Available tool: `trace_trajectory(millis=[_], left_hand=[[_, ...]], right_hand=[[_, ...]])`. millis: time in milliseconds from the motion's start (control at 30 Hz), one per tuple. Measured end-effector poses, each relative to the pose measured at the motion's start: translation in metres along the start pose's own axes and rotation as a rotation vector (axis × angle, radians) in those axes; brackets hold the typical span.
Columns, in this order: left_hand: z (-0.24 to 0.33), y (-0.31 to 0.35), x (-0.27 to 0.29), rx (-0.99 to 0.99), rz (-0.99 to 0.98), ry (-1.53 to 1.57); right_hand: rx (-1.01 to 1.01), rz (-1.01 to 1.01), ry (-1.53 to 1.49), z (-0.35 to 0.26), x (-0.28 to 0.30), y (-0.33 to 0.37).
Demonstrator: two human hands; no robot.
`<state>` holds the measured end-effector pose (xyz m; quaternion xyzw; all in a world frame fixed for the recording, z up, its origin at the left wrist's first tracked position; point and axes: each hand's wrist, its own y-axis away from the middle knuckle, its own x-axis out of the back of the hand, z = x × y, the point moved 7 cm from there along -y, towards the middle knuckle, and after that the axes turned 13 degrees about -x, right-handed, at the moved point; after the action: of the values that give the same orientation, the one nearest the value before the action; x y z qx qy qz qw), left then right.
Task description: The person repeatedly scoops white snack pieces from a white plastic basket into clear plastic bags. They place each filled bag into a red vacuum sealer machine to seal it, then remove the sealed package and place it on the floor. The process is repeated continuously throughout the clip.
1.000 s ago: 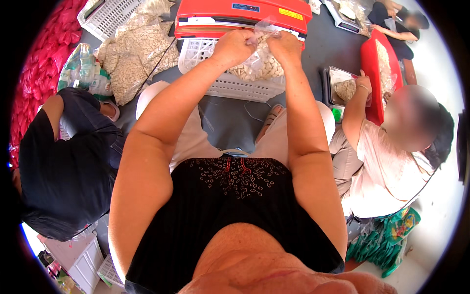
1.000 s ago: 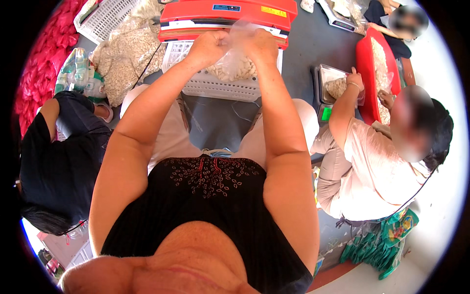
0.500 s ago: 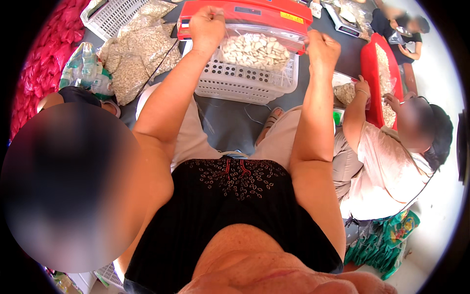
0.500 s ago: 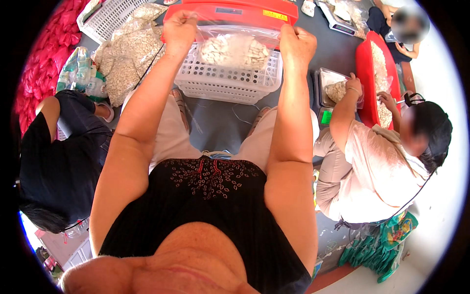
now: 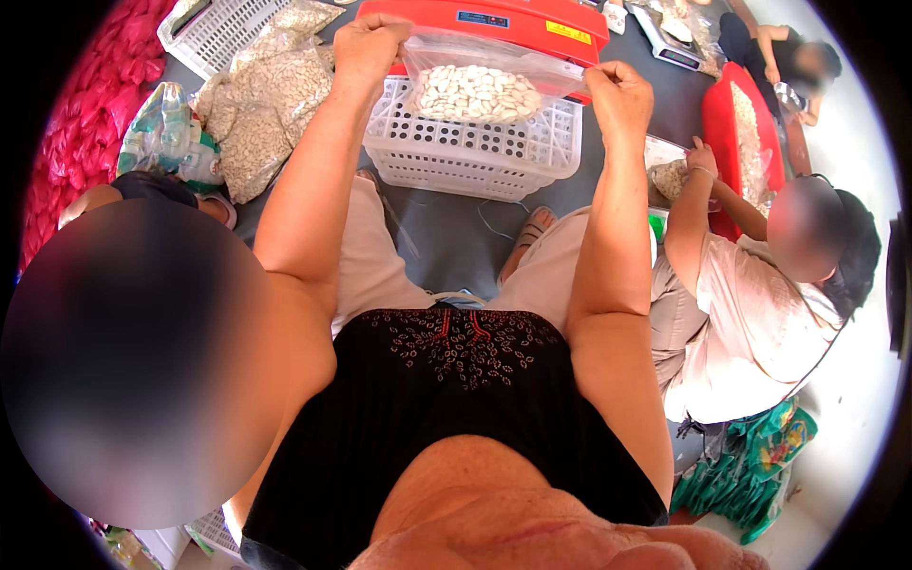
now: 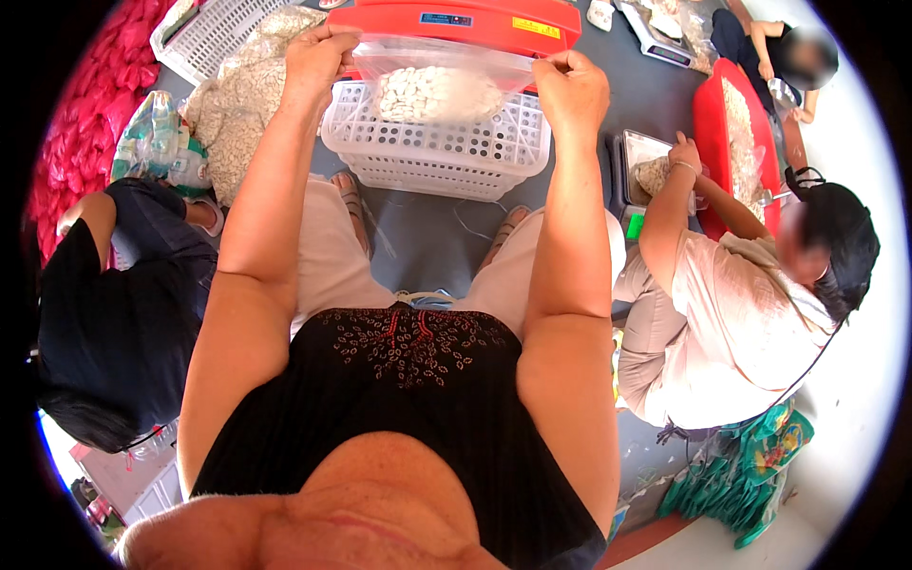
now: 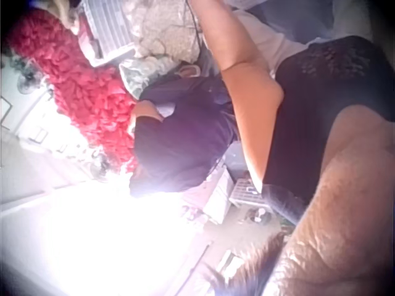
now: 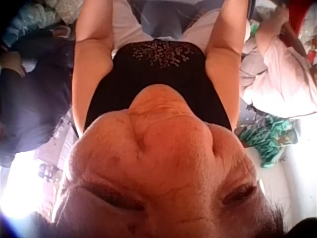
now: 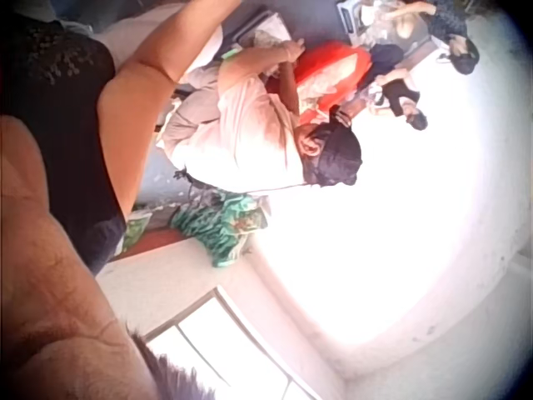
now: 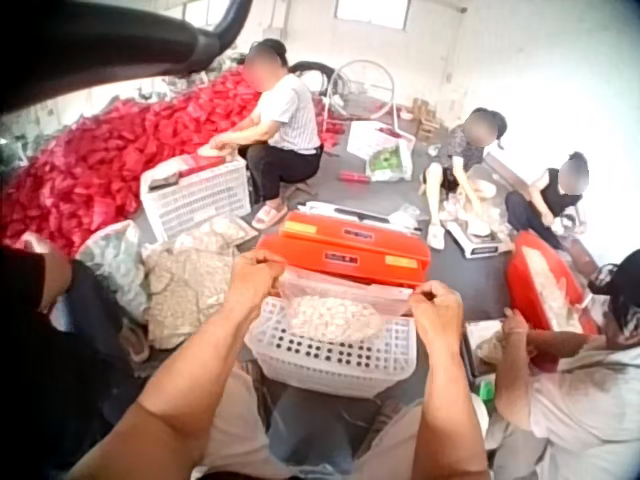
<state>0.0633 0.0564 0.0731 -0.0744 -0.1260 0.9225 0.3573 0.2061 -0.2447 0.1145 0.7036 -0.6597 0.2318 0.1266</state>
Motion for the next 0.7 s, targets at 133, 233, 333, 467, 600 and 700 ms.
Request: trace_trajectory(millis=[133,233,333,467,600,700], left_hand=[[-0.009,-0.004,0.009,0.052,0.02,0.003],[-0.011,-0.005,0.007,0.053,0.006,0.064],[-0.014,-0.008,0.008,0.047,-0.012,0.037],[-0.017,-0.009,0.007,0.072,-0.05,0.041],[-0.02,-0.014,0.012,0.082,-0.091,0.011],[-0.015,-0.013,0.013,0.106,-0.13,0.008]], right_hand=[[0.005,-0.333,-0.442,0.009,-0.023,-0.011],[0.079,-0.491,-0.563,0.001,-0.017,-0.008],[0.076,-0.6,-0.477,0.007,-0.029,-0.001],[0.029,-0.602,-0.41,0.018,-0.057,0.007],[-0.07,-0.451,-0.638,0.047,-0.068,-0.013],[-0.082,-0.348,-0.794,0.057,-0.072,-0.019]])
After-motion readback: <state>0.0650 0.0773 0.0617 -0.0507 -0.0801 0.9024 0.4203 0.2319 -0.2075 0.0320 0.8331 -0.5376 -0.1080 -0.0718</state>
